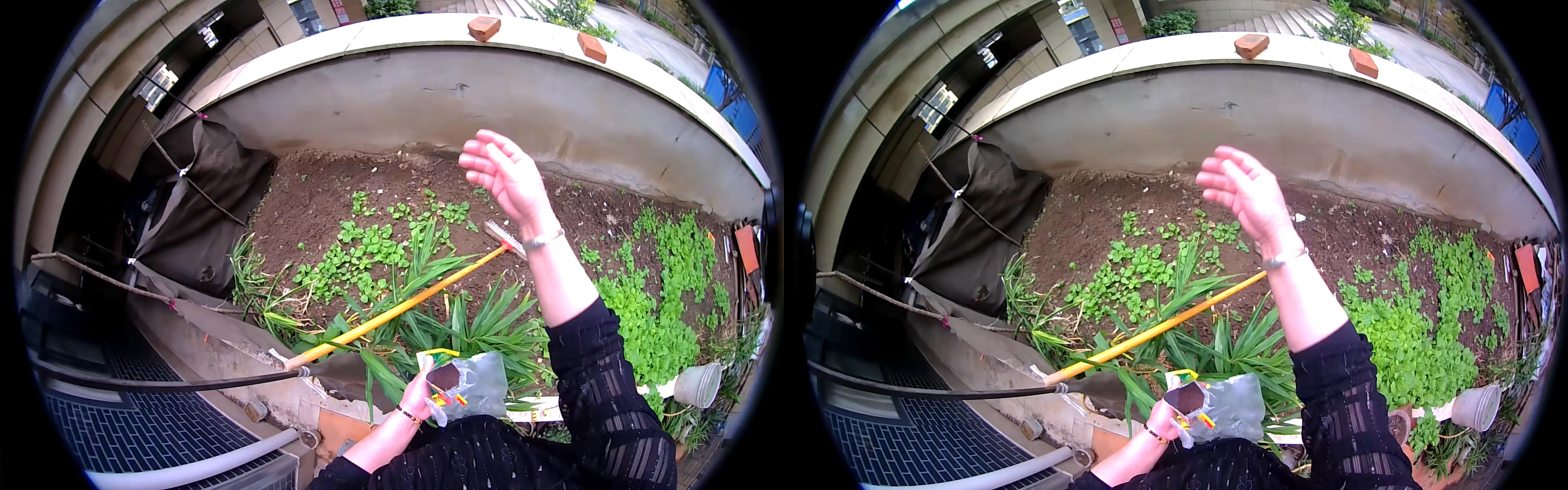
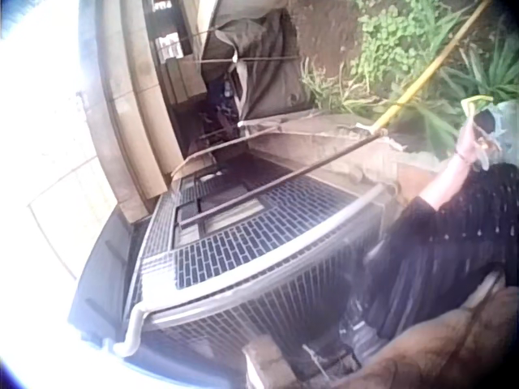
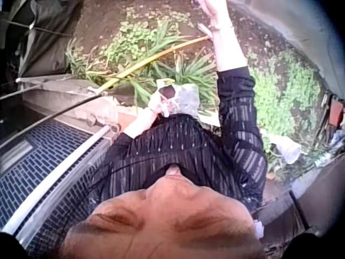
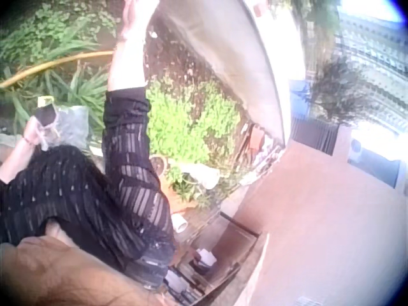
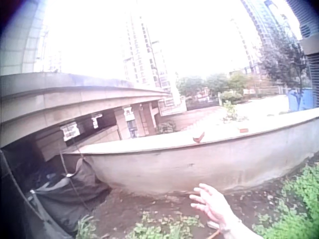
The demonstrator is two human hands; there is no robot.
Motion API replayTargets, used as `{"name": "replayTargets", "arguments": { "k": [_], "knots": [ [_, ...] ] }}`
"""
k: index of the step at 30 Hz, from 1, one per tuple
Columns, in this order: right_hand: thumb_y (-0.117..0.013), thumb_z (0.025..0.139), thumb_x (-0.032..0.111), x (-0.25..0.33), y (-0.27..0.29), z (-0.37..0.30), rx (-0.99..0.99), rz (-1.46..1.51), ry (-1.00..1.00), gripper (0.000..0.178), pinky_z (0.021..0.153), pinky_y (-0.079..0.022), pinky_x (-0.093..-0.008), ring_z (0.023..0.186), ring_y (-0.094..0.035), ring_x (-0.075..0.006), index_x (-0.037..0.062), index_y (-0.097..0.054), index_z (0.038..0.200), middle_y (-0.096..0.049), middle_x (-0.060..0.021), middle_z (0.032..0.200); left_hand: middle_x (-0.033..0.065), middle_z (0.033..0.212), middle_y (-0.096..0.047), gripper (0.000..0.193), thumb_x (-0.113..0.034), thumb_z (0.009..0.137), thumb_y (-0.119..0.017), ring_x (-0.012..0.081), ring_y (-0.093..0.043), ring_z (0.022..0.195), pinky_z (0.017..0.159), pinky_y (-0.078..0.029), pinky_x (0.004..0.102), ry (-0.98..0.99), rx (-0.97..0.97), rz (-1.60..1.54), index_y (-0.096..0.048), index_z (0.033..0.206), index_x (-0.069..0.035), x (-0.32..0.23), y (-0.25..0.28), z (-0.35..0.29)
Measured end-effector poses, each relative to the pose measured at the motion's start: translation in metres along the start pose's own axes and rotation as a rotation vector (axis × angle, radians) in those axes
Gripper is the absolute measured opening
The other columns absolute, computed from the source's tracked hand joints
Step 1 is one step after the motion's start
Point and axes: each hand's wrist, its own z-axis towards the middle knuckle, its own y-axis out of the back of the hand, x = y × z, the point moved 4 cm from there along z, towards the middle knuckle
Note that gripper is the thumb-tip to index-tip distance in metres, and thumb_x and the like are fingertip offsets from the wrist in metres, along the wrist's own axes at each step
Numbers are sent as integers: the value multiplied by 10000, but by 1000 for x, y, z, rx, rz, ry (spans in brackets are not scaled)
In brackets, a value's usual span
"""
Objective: The person rakes the soil in a rooftop garden bed to prepare it for planting. They then open a seed packet and scatter seeds by hand across the prepared soil area.
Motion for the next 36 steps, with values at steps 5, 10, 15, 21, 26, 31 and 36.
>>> {"name": "replayTargets", "arguments": {
  "k": [5,10,15,21,26,31,36],
  "knots": [
    [-545,858,113,-37,-71,-124,374,-511,-378,158,544,-499,-226,624,-601,-112,-12,-600,939,-615,-52,769,80,1090,-563,490,-451,892,-414,197,-550,989,870,-438,353,-150,-111,-1,-490,1146,-39,-37,16,-3],
    [-587,697,72,-61,-98,-206,896,-1267,150,170,714,-499,-324,848,-586,-229,26,-604,859,-601,-86,891,78,1058,-576,521,-472,891,-403,165,-552,942,831,-447,313,-214,-125,89,-521,1116,-18,-47,17,-6],
    [-543,676,89,-89,-104,-233,1117,-1574,30,130,585,-508,-329,749,-608,-218,38,-615,771,-610,-93,803,66,1028,-584,538,-494,886,-397,145,-546,935,836,-428,297,-245,-221,316,-545,1093,-21,-25,54,2],
    [-554,606,105,-116,-102,-266,1166,-1688,-12,70,437,-467,-344,523,-599,-228,50,-588,578,-588,-96,562,93,1076,-583,535,-494,870,-419,191,-563,985,860,-449,352,-81,-145,192,-517,1121,-32,4,49,4],
    [-571,601,110,-128,-100,-258,1072,-1713,-141,93,453,-476,-357,553,-614,-245,28,-613,608,-598,-113,577,66,989,-605,560,-540,878,-354,195,-575,922,814,-443,328,-72,-182,216,-523,1111,-60,-3,26,-7],
    [-564,584,100,-129,-94,-257,1184,-1659,-177,91,452,-456,-377,522,-584,-277,15,-598,578,-577,-148,563,87,1016,-587,528,-529,855,-430,202,-581,869,768,-472,347,-85,-237,142,-505,1100,-68,-2,16,-12],
    [-575,593,79,-134,-89,-256,1042,-1599,-269,81,482,-461,-379,539,-584,-305,5,-597,567,-572,-173,575,79,967,-585,496,-516,843,-469,202,-579,885,756,-479,366,-64,-194,-6,-504,1080,-82,-2,14,-13]
  ]
}}
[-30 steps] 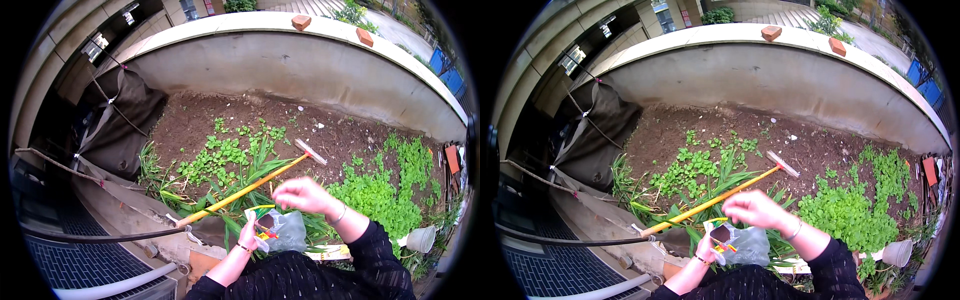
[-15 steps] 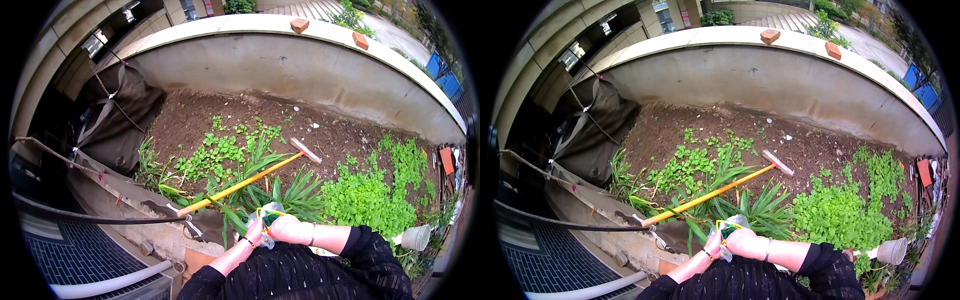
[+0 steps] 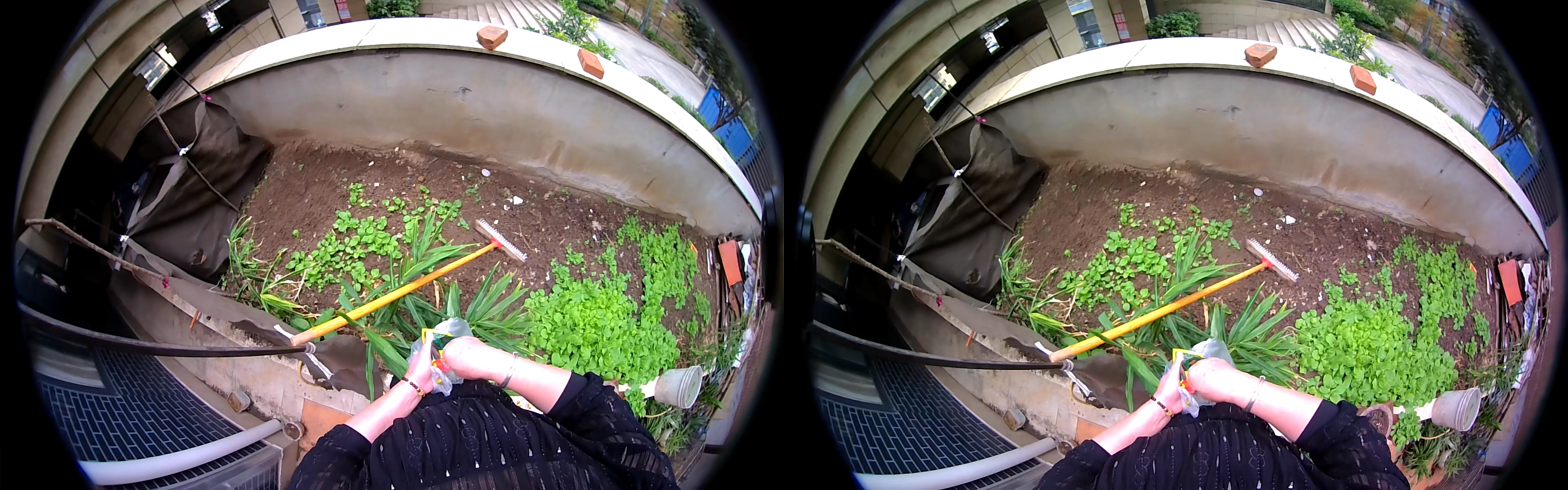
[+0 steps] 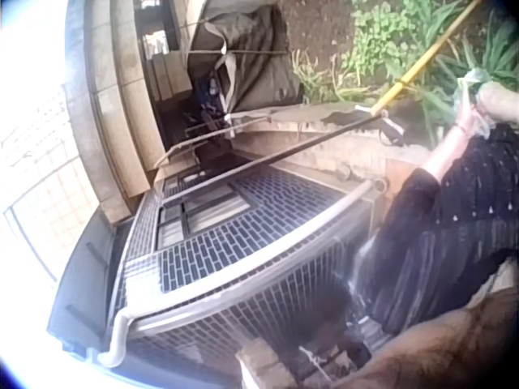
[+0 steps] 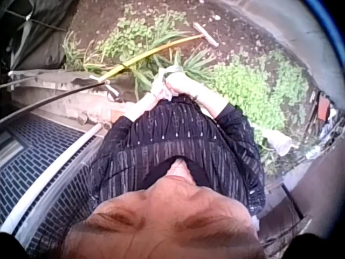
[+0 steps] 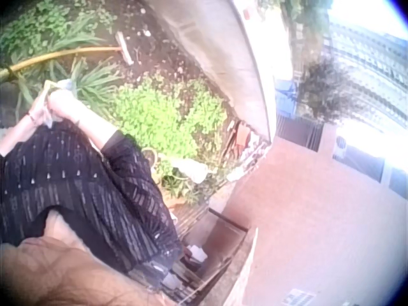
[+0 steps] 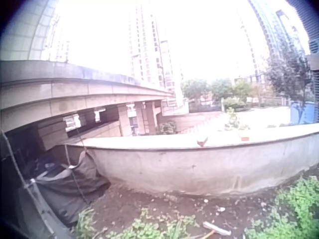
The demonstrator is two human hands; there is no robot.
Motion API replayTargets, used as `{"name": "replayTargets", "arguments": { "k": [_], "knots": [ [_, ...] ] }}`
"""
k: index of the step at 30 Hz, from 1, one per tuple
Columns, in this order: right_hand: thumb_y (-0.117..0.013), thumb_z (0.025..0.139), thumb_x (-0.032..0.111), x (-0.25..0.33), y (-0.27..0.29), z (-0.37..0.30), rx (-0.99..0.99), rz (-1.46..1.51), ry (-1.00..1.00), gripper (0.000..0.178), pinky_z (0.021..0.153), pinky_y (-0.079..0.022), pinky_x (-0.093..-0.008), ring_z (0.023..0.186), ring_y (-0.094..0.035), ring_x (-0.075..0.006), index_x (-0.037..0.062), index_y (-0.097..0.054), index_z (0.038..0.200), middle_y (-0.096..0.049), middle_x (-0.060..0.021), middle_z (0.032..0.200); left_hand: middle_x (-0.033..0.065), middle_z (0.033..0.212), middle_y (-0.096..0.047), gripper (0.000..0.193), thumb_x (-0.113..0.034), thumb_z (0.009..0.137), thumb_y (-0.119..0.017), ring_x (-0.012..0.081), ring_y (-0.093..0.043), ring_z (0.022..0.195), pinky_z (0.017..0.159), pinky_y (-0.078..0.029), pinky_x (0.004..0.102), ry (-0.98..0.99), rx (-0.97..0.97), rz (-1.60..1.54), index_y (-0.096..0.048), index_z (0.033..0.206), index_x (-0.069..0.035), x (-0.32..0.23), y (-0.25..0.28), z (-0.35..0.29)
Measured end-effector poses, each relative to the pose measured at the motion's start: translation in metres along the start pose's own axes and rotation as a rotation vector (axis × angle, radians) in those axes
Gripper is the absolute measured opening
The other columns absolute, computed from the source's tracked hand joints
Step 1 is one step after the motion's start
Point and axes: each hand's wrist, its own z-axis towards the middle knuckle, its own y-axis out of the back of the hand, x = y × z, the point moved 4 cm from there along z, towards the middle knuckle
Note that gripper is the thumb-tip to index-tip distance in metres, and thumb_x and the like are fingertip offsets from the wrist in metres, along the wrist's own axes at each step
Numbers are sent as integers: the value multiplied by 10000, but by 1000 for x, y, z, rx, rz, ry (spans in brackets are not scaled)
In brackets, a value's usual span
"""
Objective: The person rakes the soil in a rooftop garden bed to prepare it for planting. They then open a seed packet and scatter seeds by hand across the prepared soil area.
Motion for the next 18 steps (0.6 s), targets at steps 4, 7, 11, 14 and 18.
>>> {"name": "replayTargets", "arguments": {
  "k": [4,7,11,14,18],
  "knots": [
    [-595,613,78,-6,2,-1,-89,77,-55,91,506,-468,-374,561,-591,-315,0,-596,566,-566,-192,585,88,955,-572,489,-479,840,-505,240,-591,883,759,-492,384,12,47,-19,-467,1113,-75,-2,5,5],
    [-608,626,93,-10,3,-5,-123,119,-117,109,515,-469,-371,569,-593,-317,-6,-597,581,-572,-192,600,97,980,-555,511,-462,840,-516,242,-600,855,747,-502,387,38,30,28,-433,1149,-64,-4,9,11],
    [-608,696,74,-12,13,-12,-347,165,-50,108,517,-472,-326,529,-591,-238,-17,-638,746,-623,-141,668,114,1046,-537,521,-467,844,-505,220,-598,861,762,-503,378,-22,-29,253,-468,1127,-31,-11,14,13],
    [-594,782,63,-12,34,-22,-213,1053,-328,124,497,-451,-249,519,-560,-111,-8,-647,870,-638,-59,681,102,1011,-564,505,-471,852,-488,190,-589,870,756,-504,332,-20,-10,230,-513,1084,-24,-19,17,7],
    [-587,815,51,-29,26,-21,-188,1877,-259,148,504,-414,-167,590,-532,-71,-38,-618,929,-616,-65,769,82,964,-592,436,-415,874,-480,182,-595,849,745,-505,319,-9,58,21,-523,1072,-29,-18,30,13]
  ]
}}
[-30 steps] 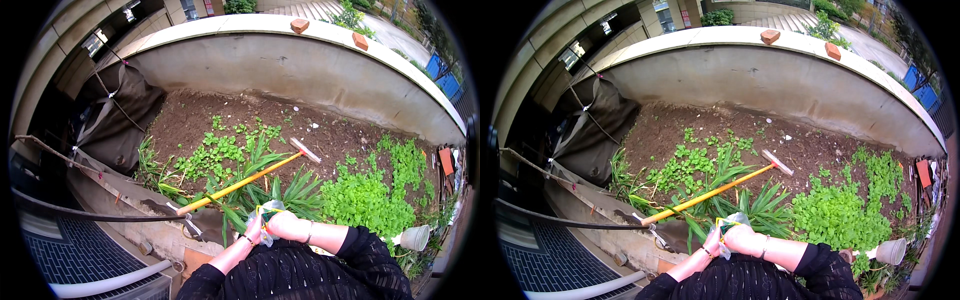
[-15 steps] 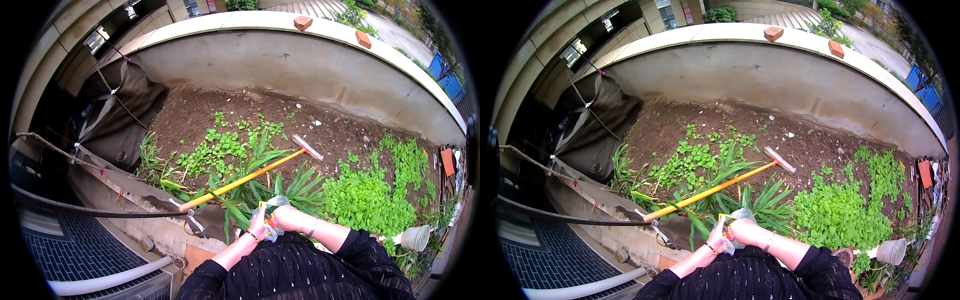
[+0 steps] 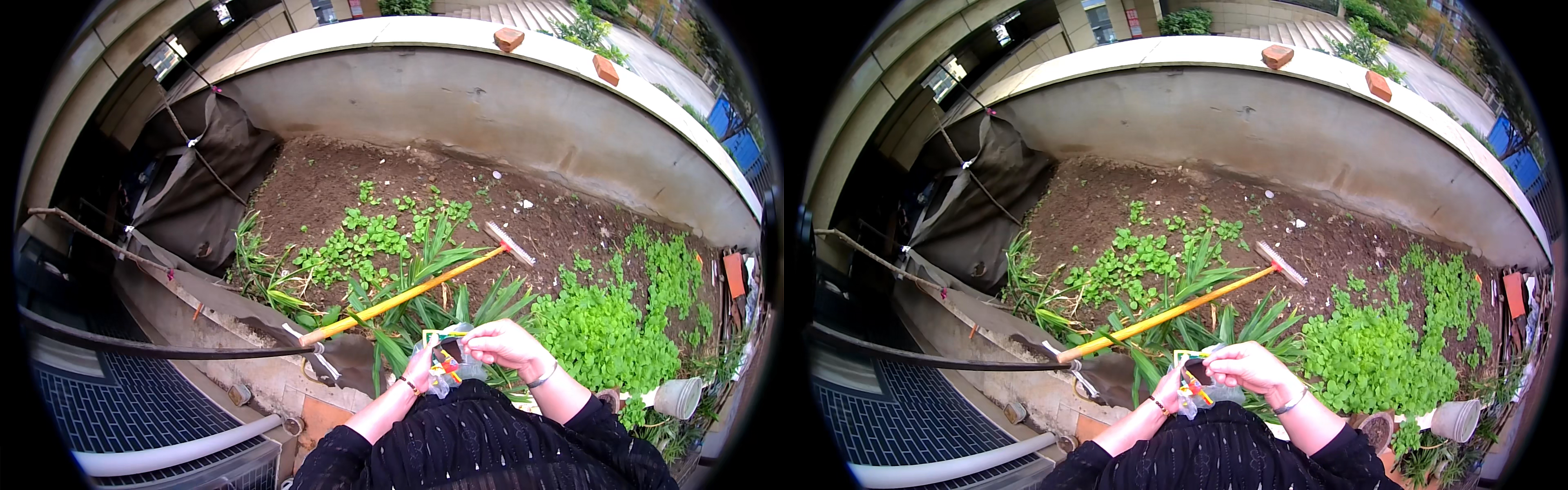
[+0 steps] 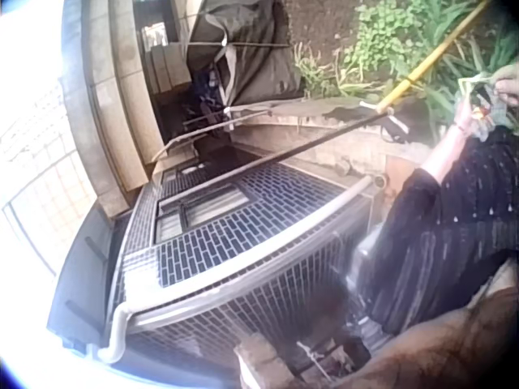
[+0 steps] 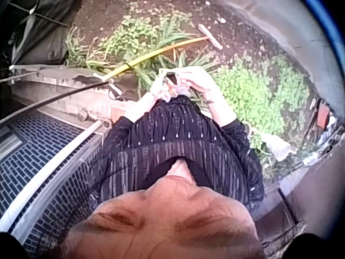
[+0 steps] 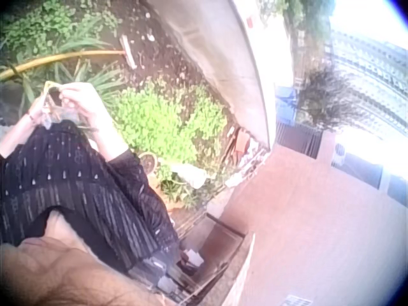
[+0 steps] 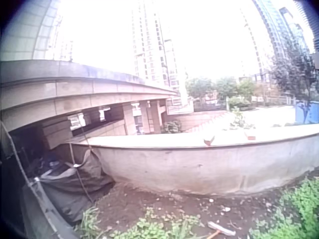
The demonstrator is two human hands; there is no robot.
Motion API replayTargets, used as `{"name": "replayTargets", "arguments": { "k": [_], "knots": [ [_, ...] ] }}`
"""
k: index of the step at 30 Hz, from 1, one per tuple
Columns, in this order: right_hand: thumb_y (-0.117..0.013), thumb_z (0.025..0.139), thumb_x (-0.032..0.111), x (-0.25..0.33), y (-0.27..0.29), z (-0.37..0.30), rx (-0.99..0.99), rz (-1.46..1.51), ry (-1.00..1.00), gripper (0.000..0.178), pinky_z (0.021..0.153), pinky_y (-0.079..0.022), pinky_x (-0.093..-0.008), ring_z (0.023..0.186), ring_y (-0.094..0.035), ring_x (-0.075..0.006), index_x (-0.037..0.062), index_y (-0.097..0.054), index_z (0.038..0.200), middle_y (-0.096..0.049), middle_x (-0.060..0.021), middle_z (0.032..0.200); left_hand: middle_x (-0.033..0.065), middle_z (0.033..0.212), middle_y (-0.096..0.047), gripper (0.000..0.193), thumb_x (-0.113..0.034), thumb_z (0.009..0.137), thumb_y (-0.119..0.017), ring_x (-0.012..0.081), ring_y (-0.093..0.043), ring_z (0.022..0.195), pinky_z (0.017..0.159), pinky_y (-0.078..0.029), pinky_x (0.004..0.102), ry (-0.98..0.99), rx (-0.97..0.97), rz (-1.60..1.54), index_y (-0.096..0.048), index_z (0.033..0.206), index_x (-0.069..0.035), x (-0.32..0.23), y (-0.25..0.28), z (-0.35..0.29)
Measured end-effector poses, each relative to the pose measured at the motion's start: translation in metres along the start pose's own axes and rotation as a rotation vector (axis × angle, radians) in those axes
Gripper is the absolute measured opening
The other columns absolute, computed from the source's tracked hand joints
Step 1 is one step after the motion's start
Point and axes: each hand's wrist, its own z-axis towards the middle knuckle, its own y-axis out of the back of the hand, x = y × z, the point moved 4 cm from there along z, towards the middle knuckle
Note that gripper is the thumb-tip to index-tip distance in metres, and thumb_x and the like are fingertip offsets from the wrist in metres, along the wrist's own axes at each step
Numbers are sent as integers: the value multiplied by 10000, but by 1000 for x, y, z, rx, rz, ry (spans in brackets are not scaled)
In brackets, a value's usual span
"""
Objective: The person rakes the soil in a rooftop garden bed to prepare it for planting. They then open a seed packet and scatter seeds by hand across the prepared soil area.
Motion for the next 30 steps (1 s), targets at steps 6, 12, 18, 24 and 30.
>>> {"name": "replayTargets", "arguments": {
  "k": [6,12,18,24,30],
  "knots": [
    [-575,826,50,-2,45,32,-185,170,-59,147,584,-483,-175,667,-573,-97,-39,-582,943,-612,-70,813,106,1047,-584,462,-407,896,-433,215,-579,933,828,-474,362,6,227,-170,-494,1118,-7,-18,24,-6],
    [-584,810,56,71,31,216,-220,142,90,112,594,-499,-226,657,-580,-140,-5,-573,903,-594,-68,746,20,643,-559,575,-540,882,-324,84,-407,393,339,-275,208,-9,-29,-39,-551,1057,-42,-44,20,-42],
    [-537,841,36,226,-6,224,-212,-145,694,256,558,-446,-194,615,-520,-79,-73,-539,1073,-598,-74,812,8,612,-539,588,-554,866,-354,89,-419,408,347,-282,215,-30,-59,-48,-551,1059,-35,-71,31,-46],
    [-546,847,76,97,116,147,-383,40,390,309,507,-417,-172,600,-502,-91,-100,-495,1096,-579,-85,791,42,762,-579,565,-523,879,-357,112,-512,570,469,-373,242,-5,237,-86,-543,1063,-22,-62,51,-19],
    [-466,883,47,-55,213,108,-642,245,-22,144,464,-481,-200,540,-553,-126,-51,-539,959,-611,-121,738,67,995,-600,523,-468,906,-350,149,-585,853,717,-481,296,40,192,-126,-512,1119,-18,-51,54,-18]
  ]
}}
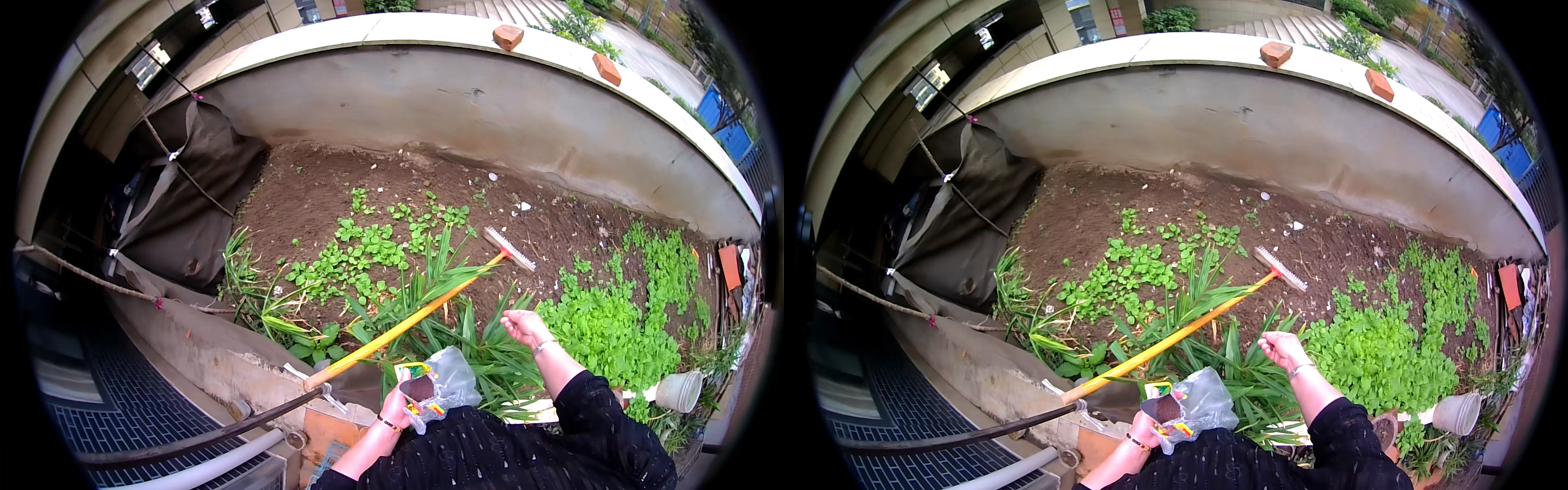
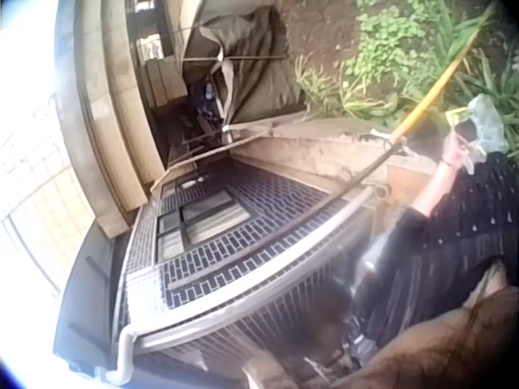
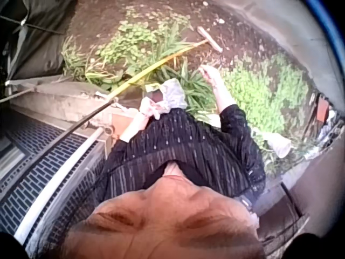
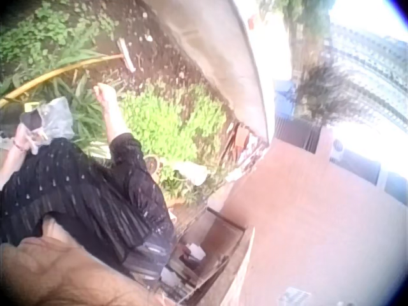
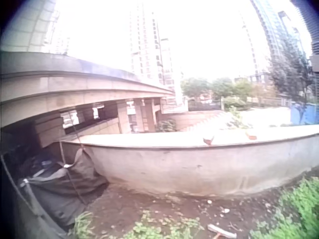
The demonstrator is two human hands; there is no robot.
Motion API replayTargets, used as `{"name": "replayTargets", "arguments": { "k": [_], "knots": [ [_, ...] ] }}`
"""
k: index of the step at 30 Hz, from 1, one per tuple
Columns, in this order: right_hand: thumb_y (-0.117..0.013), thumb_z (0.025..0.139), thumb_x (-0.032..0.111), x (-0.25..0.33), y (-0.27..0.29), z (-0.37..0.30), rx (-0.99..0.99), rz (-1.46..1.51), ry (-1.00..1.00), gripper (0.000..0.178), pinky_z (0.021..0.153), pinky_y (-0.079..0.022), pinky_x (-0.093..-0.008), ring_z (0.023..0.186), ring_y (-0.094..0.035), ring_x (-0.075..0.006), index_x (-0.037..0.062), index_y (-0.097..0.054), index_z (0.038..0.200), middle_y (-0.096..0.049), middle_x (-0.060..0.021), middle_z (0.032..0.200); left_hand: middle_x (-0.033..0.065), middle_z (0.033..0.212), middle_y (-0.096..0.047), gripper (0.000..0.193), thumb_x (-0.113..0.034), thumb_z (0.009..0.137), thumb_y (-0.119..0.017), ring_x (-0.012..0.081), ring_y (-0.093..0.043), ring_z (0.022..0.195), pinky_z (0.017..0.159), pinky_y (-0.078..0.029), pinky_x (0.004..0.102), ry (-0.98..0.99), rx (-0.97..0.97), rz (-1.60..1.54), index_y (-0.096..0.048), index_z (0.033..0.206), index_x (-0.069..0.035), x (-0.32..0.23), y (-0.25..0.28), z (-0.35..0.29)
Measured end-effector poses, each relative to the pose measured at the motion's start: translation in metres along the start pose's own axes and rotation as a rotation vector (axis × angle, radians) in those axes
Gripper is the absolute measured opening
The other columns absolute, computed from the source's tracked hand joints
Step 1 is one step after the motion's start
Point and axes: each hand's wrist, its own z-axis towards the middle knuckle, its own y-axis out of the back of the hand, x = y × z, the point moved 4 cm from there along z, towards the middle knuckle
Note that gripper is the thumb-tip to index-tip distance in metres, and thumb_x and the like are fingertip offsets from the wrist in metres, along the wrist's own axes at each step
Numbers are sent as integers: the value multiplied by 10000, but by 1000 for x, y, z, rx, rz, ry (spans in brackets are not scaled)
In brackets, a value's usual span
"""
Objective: The person rakes the soil in a rooftop garden bed to prepare it for planting. They then open a seed packet and scatter seeds by hand across the prepared soil area.
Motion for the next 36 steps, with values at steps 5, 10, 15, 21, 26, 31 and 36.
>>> {"name": "replayTargets", "arguments": {
  "k": [5,10,15,21,26,31,36],
  "knots": [
    [-489,864,62,123,-80,30,193,101,328,230,518,-501,-212,612,-574,-134,-67,-505,1054,-598,-122,799,30,907,-620,540,-493,890,-372,117,-586,706,518,-446,241,44,37,44,-549,1074,-18,1,-12,-2],
    [-523,873,108,289,-171,-34,208,145,1003,291,556,-458,-179,645,-539,-82,-39,-501,1123,-608,-99,859,26,639,-573,556,-524,866,-380,107,-480,423,333,-311,212,-16,-231,120,-559,1045,-30,-7,-29,-5],
    [-532,874,139,219,-120,-35,144,-20,808,242,470,-411,-182,548,-490,-65,-37,-540,1041,-585,-57,744,28,639,-583,544,-511,873,-373,110,-506,431,330,-325,210,-21,-210,115,-553,1051,-30,-5,-32,-1],
    [-495,863,40,18,5,-4,-67,-117,121,118,453,-449,-184,525,-533,-99,-37,-537,941,-591,-58,686,77,957,-609,556,-460,923,-294,170,-592,812,691,-483,304,12,53,-2,-510,1121,12,2,-22,1],
    [-465,859,18,7,10,7,-74,-59,-5,107,519,-491,-218,571,-556,-121,-26,-546,913,-594,-68,709,74,915,-613,558,-466,919,-302,171,-594,787,680,-481,304,40,120,-30,-512,1113,13,3,-25,-2],
    [-472,862,9,185,-56,-39,32,187,677,218,540,-483,-212,654,-559,-125,-58,-497,1068,-589,-96,806,21,602,-542,599,-560,865,-341,109,-429,396,336,-284,224,-18,-260,182,-555,1042,-29,-2,-48,-7],
    [-508,885,141,205,-54,-58,41,237,794,173,434,-377,-159,525,-471,-53,8,-557,985,-557,-14,691,21,676,-561,578,-526,883,-339,118,-483,510,437,-347,242,-21,-188,126,-552,1052,-16,0,-35,-3]
  ]
}}
